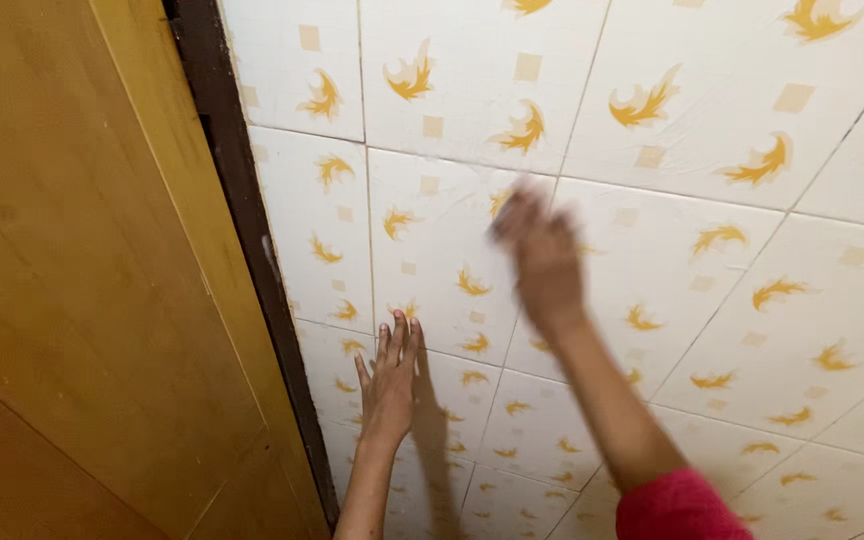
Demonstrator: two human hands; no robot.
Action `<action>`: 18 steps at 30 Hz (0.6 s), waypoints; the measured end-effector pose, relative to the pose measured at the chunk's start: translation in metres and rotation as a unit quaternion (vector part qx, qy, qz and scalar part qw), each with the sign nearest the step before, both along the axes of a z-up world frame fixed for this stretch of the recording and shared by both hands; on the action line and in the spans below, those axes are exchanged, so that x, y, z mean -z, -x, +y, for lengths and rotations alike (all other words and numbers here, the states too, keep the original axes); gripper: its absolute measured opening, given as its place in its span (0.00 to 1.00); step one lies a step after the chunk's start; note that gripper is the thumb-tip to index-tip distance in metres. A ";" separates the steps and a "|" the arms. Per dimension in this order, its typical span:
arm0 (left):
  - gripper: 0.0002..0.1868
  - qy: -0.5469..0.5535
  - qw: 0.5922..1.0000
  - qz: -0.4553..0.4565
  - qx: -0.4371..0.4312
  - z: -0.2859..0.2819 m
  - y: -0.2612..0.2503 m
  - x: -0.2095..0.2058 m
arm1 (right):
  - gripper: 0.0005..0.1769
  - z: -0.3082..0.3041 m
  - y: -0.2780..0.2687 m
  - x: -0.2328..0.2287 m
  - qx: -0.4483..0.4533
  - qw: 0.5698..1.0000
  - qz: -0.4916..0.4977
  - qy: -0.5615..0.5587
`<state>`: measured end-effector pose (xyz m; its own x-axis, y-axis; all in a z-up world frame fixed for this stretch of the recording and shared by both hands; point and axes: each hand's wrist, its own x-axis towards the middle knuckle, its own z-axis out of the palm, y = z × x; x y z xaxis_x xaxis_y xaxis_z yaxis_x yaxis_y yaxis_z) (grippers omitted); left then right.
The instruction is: The person scrubs a tiled wall with a small abrasive pad held in the right hand while the left hand rests on the tiles for support. The scrubbing motion is repetitive and covers multiple tiles in a vertical and horizontal pattern.
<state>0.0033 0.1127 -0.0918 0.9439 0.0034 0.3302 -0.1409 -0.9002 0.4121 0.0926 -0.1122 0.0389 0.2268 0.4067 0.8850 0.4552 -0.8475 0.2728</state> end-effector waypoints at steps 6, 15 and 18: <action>0.60 -0.037 0.999 0.018 0.027 0.021 0.002 -0.006 | 0.29 -0.010 0.058 0.122 0.002 0.971 0.075 0.229; 0.57 -0.016 0.999 -0.029 0.004 0.007 -0.006 0.014 | 0.22 0.009 0.007 -0.023 0.039 0.994 -0.042 -0.088; 0.58 -0.025 1.000 0.003 -0.002 0.006 -0.001 0.005 | 0.26 0.058 0.013 0.002 0.029 0.992 0.123 0.016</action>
